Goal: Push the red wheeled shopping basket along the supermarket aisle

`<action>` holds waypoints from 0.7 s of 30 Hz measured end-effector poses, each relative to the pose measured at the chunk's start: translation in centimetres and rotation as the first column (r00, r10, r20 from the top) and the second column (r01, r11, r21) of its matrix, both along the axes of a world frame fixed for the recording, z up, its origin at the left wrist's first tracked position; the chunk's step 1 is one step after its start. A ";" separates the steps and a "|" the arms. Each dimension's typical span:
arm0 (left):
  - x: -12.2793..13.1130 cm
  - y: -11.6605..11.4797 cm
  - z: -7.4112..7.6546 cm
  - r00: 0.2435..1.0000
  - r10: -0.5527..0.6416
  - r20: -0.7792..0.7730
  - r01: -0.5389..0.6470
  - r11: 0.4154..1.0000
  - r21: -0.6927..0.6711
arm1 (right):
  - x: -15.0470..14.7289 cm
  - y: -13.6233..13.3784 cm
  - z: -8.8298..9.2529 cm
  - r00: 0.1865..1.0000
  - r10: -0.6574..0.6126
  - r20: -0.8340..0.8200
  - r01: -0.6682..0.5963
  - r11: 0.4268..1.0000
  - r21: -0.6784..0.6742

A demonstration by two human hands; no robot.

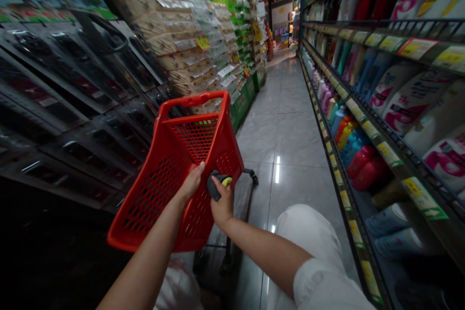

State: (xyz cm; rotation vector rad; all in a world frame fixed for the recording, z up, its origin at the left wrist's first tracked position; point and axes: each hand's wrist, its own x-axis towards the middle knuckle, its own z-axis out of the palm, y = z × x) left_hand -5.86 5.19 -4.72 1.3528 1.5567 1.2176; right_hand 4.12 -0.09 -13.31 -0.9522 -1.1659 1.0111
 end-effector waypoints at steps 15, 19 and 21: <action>1.5 -1.8 1.6 0.978 -0.100 0.185 0.121 0.987 -0.104 | -0.7 5.8 -4.7 0.982 -0.185 0.045 0.190 0.944 -0.271; 0.9 -1.3 1.2 0.994 -0.043 0.103 0.050 0.997 -0.059 | -2.2 2.8 -4.0 0.980 -0.191 0.048 0.196 0.929 -0.313; 0.8 -1.1 0.9 0.996 -0.029 0.085 0.033 0.999 -0.043 | -2.2 1.5 -2.2 0.986 -0.160 0.036 0.164 0.964 -0.208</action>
